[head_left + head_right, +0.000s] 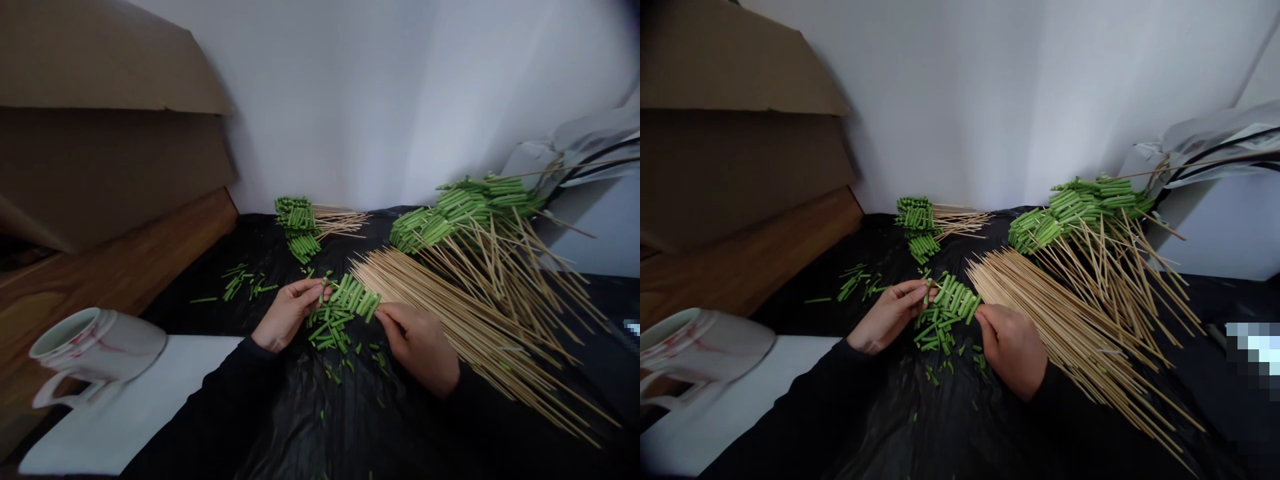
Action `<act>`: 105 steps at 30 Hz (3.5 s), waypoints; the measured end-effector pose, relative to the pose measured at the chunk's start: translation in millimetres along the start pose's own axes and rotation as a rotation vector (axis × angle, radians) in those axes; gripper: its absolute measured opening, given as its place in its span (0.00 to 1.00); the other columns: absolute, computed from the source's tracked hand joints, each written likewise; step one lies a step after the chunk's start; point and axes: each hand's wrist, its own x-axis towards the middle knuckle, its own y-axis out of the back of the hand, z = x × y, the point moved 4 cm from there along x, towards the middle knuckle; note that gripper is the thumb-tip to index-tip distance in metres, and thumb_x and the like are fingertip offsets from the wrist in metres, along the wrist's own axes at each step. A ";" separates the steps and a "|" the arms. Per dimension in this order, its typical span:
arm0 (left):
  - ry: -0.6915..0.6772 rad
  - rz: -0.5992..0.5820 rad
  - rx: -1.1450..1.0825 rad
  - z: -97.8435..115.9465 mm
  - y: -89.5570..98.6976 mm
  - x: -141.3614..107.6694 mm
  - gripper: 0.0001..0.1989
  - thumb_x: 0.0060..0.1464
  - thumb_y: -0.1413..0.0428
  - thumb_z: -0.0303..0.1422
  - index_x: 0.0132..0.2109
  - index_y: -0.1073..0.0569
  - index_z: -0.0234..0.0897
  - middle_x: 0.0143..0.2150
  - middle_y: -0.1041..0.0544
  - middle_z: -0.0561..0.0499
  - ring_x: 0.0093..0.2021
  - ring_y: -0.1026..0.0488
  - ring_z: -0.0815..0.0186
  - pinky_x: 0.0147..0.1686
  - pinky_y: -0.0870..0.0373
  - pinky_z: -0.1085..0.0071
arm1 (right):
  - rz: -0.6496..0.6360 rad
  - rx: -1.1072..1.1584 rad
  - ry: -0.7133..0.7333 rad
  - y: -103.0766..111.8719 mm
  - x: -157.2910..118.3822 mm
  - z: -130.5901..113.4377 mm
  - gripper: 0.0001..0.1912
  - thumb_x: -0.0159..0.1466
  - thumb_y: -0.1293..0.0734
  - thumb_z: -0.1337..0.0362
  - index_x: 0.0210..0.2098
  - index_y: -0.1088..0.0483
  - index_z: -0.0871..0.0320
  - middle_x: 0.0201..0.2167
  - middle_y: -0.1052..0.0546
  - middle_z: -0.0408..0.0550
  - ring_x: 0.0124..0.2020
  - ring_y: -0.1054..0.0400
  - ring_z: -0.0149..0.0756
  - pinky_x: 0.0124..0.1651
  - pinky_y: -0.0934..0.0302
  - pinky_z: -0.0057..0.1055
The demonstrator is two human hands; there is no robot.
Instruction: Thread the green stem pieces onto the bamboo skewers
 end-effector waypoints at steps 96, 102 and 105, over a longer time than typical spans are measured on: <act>-0.237 0.186 0.301 21.1 18.3 3.7 0.21 0.47 0.38 0.46 0.42 0.21 0.33 0.37 0.20 0.43 0.37 0.26 0.62 0.36 0.33 0.70 | 0.104 -0.054 -0.013 9.5 5.6 11.5 0.11 0.66 0.41 0.64 0.32 0.29 0.57 0.29 0.23 0.45 0.30 0.31 0.32 0.35 0.43 0.28; -0.341 0.142 0.659 17.4 25.6 12.0 0.12 0.48 0.39 0.38 0.37 0.21 0.33 0.36 0.19 0.46 0.37 0.25 0.61 0.39 0.33 0.67 | 0.116 -0.083 0.019 8.8 4.9 13.1 0.09 0.65 0.40 0.65 0.34 0.28 0.57 0.31 0.22 0.45 0.30 0.30 0.32 0.35 0.42 0.28; -0.415 0.082 0.975 10.9 21.2 11.7 0.08 0.51 0.41 0.34 0.37 0.20 0.37 0.36 0.20 0.47 0.37 0.26 0.61 0.39 0.34 0.66 | 0.104 -0.073 0.018 8.3 4.7 11.2 0.10 0.66 0.40 0.65 0.34 0.28 0.57 0.30 0.23 0.44 0.30 0.30 0.32 0.34 0.43 0.28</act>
